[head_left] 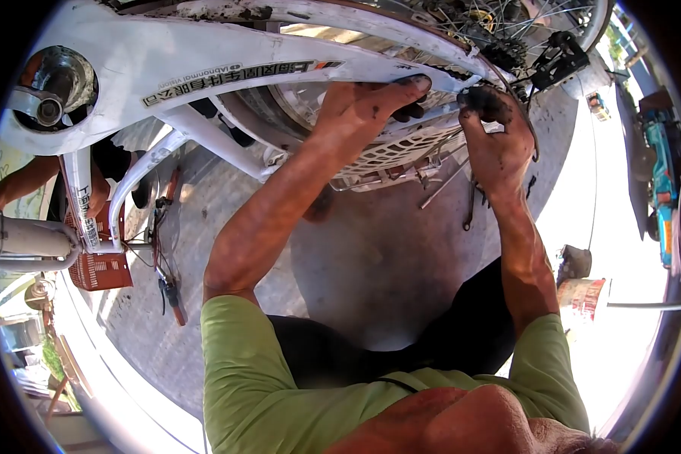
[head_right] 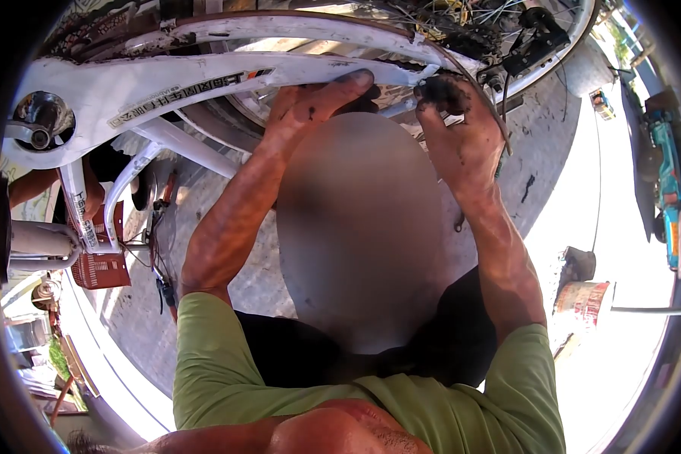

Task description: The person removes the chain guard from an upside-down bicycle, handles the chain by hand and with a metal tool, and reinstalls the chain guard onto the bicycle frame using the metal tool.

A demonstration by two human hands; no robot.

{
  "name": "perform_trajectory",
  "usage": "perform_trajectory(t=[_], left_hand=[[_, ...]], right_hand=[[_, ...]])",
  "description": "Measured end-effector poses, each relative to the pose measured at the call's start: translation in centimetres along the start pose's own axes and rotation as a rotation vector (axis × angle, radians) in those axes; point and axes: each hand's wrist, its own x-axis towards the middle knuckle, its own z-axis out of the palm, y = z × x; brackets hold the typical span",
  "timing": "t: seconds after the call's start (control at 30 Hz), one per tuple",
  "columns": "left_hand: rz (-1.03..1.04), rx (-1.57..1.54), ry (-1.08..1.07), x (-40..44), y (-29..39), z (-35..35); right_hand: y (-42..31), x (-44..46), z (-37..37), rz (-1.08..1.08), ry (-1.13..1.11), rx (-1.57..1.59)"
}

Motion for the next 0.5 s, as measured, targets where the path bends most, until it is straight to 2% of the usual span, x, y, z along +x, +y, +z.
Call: perform_trajectory(t=[0.2, 0.3, 0.5], left_hand=[[0.023, 0.075, -0.038, -0.3, 0.4, -0.2], [0.06, -0.066, -0.018, -0.3, 0.4, 0.1], [-0.047, -0.078, -0.018, -0.4, 1.1, 0.2]], right_hand=[[0.5, -0.1, 0.0, 0.024, -0.004, -0.023], [0.4, -0.1, 0.0, 0.031, -0.006, -0.032], [0.0, -0.1, -0.1, 0.063, -0.006, 0.002]])
